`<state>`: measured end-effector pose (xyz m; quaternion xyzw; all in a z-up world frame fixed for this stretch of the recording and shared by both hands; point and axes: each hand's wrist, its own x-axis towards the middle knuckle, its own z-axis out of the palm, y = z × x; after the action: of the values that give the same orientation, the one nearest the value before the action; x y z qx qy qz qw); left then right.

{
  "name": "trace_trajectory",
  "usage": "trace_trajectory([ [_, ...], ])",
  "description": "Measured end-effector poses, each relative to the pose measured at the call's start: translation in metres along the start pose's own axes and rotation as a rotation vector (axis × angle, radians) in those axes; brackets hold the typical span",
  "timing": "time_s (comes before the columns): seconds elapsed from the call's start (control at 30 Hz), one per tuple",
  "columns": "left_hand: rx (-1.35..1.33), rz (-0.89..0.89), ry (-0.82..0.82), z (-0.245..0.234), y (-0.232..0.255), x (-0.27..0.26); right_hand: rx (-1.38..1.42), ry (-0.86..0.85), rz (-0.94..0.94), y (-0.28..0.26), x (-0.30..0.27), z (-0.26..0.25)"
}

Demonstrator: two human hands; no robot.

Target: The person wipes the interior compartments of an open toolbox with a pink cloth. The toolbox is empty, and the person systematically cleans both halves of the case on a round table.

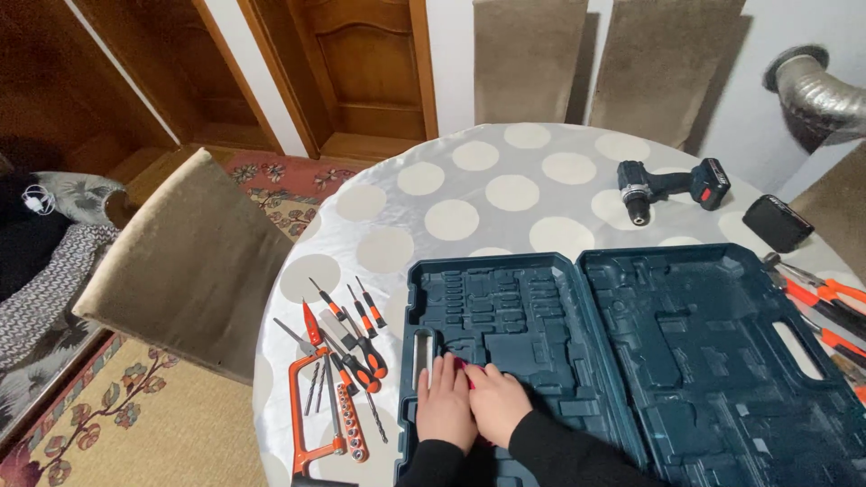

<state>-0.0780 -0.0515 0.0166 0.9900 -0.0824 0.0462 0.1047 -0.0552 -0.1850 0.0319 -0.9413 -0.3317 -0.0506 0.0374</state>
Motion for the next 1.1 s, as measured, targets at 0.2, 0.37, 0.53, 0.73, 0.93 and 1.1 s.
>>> trace_trajectory([
  [0.2, -0.153, 0.029, 0.117, 0.015, 0.027, 0.007, 0.068, -0.093, 0.055, 0.023, -0.015, -0.015],
  [0.37, -0.176, 0.073, 0.125, 0.019, 0.051, 0.018, 0.048, -0.057, 0.093, 0.043, -0.031, -0.012],
  [0.53, -0.254, 0.107, 0.09, -0.007, 0.065, 0.03, 0.121, -0.095, 0.127, 0.06, -0.031, -0.03],
  [0.73, -0.291, 0.099, 0.092, -0.006, 0.092, 0.064, 0.095, -0.136, 0.415, 0.107, -0.013, -0.077],
  [0.93, -0.181, 0.075, -0.235, 0.038, 0.108, 0.058, -0.106, -0.17, 0.433, 0.14, -0.027, 0.0],
  [1.1, -0.233, 0.089, -0.056, 0.067, 0.105, 0.034, -0.099, -0.057, 0.306, 0.098, -0.055, -0.018],
])
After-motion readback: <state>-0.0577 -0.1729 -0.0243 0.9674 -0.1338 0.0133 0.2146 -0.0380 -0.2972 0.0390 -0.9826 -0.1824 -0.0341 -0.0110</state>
